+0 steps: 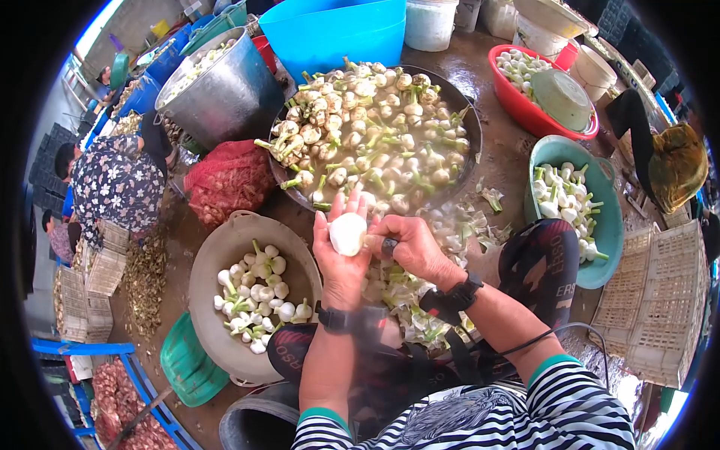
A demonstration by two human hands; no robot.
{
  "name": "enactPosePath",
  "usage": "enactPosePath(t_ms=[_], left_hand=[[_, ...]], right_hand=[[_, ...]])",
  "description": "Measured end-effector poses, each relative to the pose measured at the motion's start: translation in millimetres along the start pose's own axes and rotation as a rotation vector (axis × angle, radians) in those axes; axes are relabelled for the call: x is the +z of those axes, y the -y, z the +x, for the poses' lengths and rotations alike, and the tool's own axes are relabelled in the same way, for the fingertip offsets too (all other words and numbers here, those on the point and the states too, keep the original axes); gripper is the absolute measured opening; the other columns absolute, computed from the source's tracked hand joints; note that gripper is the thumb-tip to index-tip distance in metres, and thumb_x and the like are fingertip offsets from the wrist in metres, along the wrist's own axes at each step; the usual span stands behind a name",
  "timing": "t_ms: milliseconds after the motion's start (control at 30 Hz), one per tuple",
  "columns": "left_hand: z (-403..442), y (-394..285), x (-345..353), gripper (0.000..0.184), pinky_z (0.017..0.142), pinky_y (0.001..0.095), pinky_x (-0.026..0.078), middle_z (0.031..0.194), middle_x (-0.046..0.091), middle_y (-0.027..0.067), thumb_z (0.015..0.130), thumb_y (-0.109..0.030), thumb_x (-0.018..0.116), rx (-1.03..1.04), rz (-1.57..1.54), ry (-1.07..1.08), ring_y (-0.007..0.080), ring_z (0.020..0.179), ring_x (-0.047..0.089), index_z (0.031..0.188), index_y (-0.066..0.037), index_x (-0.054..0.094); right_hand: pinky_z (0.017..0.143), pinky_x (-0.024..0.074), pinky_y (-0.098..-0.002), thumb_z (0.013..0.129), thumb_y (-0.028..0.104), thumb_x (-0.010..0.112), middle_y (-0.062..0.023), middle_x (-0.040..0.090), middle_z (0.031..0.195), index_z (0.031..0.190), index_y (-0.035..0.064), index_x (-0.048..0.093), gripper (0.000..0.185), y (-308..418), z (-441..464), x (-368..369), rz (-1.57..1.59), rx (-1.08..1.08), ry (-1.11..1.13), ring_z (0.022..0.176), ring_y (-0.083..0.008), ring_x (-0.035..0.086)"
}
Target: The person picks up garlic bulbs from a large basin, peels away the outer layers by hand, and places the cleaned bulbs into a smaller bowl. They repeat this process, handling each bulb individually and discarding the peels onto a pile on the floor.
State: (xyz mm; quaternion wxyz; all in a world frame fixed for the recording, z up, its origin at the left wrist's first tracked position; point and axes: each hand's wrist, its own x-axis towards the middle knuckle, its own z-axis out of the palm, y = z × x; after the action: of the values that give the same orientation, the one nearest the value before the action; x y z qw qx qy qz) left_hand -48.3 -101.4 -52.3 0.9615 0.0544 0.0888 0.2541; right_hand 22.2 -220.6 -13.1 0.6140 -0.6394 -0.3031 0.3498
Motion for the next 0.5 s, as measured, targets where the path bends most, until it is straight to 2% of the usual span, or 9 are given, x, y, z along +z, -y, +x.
enactPosePath(t_ms=[67,200,233,333,367,500], left_hand=[[-1,-2,-2,0.043,0.094,0.0502,0.041,0.126,0.048,0.0150,0.091,-0.040,0.046,0.055,0.023,-0.056,0.0334,0.114,0.048,0.123,-0.011,0.046],[-1,-7,-5,0.036,0.086,0.0476,0.046,0.114,0.054,0.0125,0.090,-0.038,0.051,0.115,0.063,-0.154,0.0314,0.103,0.055,0.117,-0.014,0.047],[-1,-5,-6,0.036,0.086,0.0467,0.046,0.113,0.054,0.0121,0.090,-0.038,0.051,0.117,0.077,-0.159,0.0306,0.101,0.055,0.117,-0.014,0.047],[-1,4,-7,0.033,0.086,0.0422,0.046,0.112,0.054,0.0092,0.091,-0.034,0.050,0.115,0.129,-0.087,0.0260,0.099,0.054,0.117,-0.013,0.048],[-2,5,-8,0.033,0.086,0.0413,0.045,0.112,0.054,0.0087,0.092,-0.033,0.050,0.102,0.145,-0.080,0.0252,0.100,0.054,0.117,-0.013,0.048],[-6,8,-8,0.036,0.088,0.0391,0.044,0.115,0.053,0.0077,0.092,-0.029,0.051,0.140,0.221,-0.122,0.0228,0.104,0.052,0.121,-0.010,0.046]], right_hand=[[0.059,0.0428,-0.0226,0.085,0.013,0.063,0.0008,0.057,0.070,0.082,0.0000,0.060,0.014,-3,-3,1,0.257,0.027,0.084,0.065,-0.0061,0.051],[0.065,0.0457,-0.0249,0.087,0.011,0.060,-0.0007,0.062,0.086,0.094,-0.0021,0.063,0.016,11,0,-2,0.156,-0.047,-0.040,0.071,-0.0089,0.053],[0.066,0.0468,-0.0276,0.085,0.012,0.062,-0.0045,0.064,0.089,0.102,0.0008,0.063,0.021,7,2,-4,0.032,-0.048,-0.025,0.072,-0.0109,0.054],[0.067,0.0477,-0.0303,0.082,0.013,0.064,-0.0117,0.064,0.088,0.101,0.0046,0.063,0.021,-2,1,10,-0.306,-0.238,-0.122,0.071,-0.0173,0.059],[0.067,0.0488,-0.0342,0.077,0.009,0.065,-0.0161,0.062,0.086,0.099,0.0073,0.063,0.022,1,2,13,-0.472,-0.328,-0.196,0.073,-0.0277,0.061],[0.064,0.0487,-0.0403,0.073,0.005,0.059,-0.0177,0.062,0.080,0.090,0.0047,0.063,0.017,-2,10,17,-0.725,-0.350,-0.275,0.073,-0.0357,0.060]])
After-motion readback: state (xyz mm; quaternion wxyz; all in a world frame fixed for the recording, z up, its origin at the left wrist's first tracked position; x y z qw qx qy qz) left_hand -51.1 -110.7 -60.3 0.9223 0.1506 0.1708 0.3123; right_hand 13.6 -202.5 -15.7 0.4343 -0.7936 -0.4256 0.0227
